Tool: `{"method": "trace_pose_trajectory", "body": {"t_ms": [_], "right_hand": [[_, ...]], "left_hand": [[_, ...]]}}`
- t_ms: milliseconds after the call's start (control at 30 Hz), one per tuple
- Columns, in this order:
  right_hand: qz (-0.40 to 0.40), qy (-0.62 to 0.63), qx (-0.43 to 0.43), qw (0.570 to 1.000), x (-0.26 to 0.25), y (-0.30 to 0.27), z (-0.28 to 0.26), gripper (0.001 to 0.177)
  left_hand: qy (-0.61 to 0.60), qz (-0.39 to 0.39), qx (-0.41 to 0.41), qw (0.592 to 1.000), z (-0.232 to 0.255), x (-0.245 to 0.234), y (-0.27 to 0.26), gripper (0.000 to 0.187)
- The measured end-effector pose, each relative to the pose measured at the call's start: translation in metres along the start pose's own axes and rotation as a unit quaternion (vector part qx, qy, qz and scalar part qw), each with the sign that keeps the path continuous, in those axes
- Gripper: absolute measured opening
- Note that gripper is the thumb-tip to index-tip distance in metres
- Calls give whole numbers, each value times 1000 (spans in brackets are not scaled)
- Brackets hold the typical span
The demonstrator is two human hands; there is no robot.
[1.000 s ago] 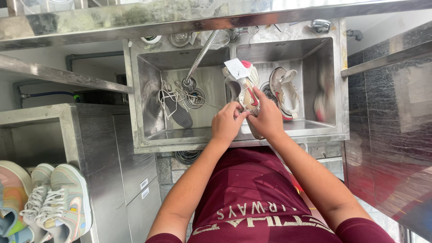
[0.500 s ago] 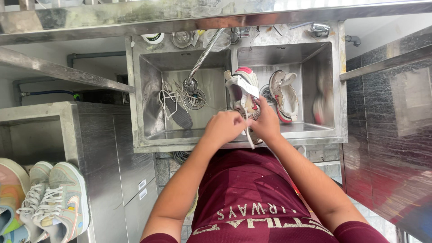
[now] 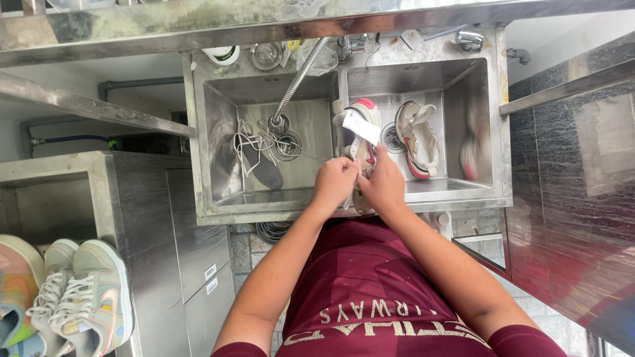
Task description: The person cleans a pair of beige and pink sneakers and a pair of black and white sneakers over a stainless steel sink. They remove the laces from the first pair, scrub the shoes with a brush, rinse them, and then repeat the process for the second pair, including removing and re-lacing the laces.
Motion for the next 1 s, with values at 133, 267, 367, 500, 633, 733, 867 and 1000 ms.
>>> {"method": "trace_pose_trajectory", "body": {"t_ms": [133, 267, 367, 500, 633, 733, 867, 1000], "right_hand": [[32, 53, -77, 995, 4, 8, 5, 69], [-6, 19, -20, 1000, 14, 14, 23, 72], [-28, 83, 29, 996, 12, 30, 42, 75], [-115, 414, -15, 903, 17, 40, 54, 69], [-181, 436, -17, 881, 14, 28, 59, 68], [-193, 415, -27, 889, 9, 22, 54, 71], [-175, 384, -70, 904, 3, 20, 44, 76], [-164, 375, -42, 911, -10, 21, 35, 78]], "left_hand": [[108, 133, 153, 973, 5, 0, -13, 28], [54, -11, 152, 987, -5, 10, -18, 21], [-103, -306, 99, 941, 2, 26, -46, 18], [-215, -288, 166, 918, 33, -1, -62, 11], [18, 155, 236, 959, 48, -61, -42, 41], [163, 102, 336, 922, 51, -64, -41, 17], [249, 73, 355, 898, 46, -45, -34, 22], [262, 79, 379, 884, 42, -37, -30, 23]]}}
Point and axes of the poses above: each hand's wrist, its own y-axis towards the middle knuckle, its own x-axis out of the palm, z = x × y, the point moved 4 cm from there along y, towards the middle knuckle, and after that the axes turned 5 degrees about y, right-handed, at the moved point
